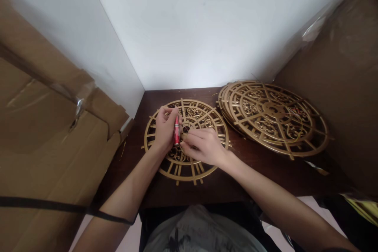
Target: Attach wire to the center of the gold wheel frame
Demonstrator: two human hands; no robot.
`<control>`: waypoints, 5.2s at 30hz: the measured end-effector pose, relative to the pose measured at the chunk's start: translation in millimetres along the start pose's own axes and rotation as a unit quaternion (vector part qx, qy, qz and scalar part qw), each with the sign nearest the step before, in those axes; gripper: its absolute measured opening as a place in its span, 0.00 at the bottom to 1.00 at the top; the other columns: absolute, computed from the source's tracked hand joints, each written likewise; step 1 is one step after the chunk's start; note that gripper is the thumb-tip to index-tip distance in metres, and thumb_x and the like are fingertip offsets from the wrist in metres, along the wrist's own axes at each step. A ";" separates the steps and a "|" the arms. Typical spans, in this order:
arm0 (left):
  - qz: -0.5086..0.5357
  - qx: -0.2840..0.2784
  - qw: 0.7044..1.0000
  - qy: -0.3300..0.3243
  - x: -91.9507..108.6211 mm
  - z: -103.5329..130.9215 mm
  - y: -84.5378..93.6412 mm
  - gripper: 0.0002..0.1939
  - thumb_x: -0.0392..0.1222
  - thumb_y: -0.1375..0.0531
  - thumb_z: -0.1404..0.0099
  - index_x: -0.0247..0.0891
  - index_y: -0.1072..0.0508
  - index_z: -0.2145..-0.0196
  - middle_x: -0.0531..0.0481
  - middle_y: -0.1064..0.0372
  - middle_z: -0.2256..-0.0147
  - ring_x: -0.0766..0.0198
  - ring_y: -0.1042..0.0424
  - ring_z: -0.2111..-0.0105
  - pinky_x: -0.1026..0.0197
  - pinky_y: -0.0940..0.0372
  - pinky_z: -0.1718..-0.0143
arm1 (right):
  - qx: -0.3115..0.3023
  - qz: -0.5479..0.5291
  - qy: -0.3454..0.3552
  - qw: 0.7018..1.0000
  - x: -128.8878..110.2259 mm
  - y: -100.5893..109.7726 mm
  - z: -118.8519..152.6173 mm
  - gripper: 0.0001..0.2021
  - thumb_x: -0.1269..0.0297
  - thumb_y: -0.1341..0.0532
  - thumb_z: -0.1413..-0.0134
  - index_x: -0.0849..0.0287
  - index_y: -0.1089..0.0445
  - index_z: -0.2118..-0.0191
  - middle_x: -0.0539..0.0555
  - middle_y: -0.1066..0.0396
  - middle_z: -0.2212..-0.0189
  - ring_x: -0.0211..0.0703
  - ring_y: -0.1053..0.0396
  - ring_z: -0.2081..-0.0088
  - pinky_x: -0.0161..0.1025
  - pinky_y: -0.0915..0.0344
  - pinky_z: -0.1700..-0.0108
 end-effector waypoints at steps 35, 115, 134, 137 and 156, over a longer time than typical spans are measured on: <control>0.118 -0.151 0.977 0.090 8.0 0.9 -8.3 0.15 0.41 0.39 0.42 0.37 0.45 0.74 0.59 0.44 0.83 0.77 0.49 0.87 0.75 0.54 0.89 | -0.020 -0.182 -0.257 0.949 39.0 -3.7 2.8 0.10 0.62 0.41 0.44 0.59 0.30 0.57 0.51 0.30 0.69 0.35 0.37 0.73 0.34 0.40 0.69; -0.649 -0.075 0.736 -0.177 13.6 -6.8 14.4 0.20 0.50 0.45 0.41 0.36 0.41 0.84 0.50 0.40 0.81 0.66 0.45 0.80 0.63 0.56 0.75 | 0.059 -0.305 -0.355 0.881 52.6 -3.9 3.8 0.07 0.62 0.38 0.49 0.60 0.28 0.71 0.48 0.31 0.81 0.35 0.36 0.78 0.34 0.39 0.74; -0.560 -0.132 0.790 -0.212 24.8 -1.3 3.7 0.11 0.40 0.42 0.42 0.32 0.28 0.77 0.54 0.37 0.81 0.70 0.42 0.78 0.66 0.49 0.75 | 0.001 -0.351 -0.344 0.871 49.7 -13.7 6.4 0.12 0.71 0.42 0.48 0.60 0.30 0.56 0.55 0.24 0.63 0.41 0.25 0.61 0.43 0.31 0.54; -0.558 -0.137 0.790 -0.215 25.3 -0.5 2.8 0.11 0.40 0.42 0.42 0.32 0.28 0.77 0.54 0.37 0.81 0.70 0.42 0.78 0.66 0.49 0.75 | 0.000 -0.341 -0.328 0.881 49.4 -14.5 6.8 0.15 0.73 0.43 0.48 0.59 0.32 0.53 0.55 0.25 0.60 0.42 0.26 0.58 0.44 0.32 0.50; -0.562 -0.076 0.802 -0.185 26.2 -4.1 9.4 0.13 0.45 0.42 0.41 0.32 0.26 0.75 0.54 0.38 0.81 0.70 0.43 0.79 0.65 0.48 0.74 | -0.090 -0.086 -0.089 0.988 28.1 -5.2 2.7 0.18 0.80 0.50 0.47 0.60 0.28 0.57 0.56 0.30 0.62 0.44 0.37 0.60 0.42 0.37 0.57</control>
Point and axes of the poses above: each hand's wrist, its own z-axis away from the middle knuckle, its own y-axis out of the back of the hand, x = y × z, the point moved 3 cm from there along -z, towards the middle knuckle
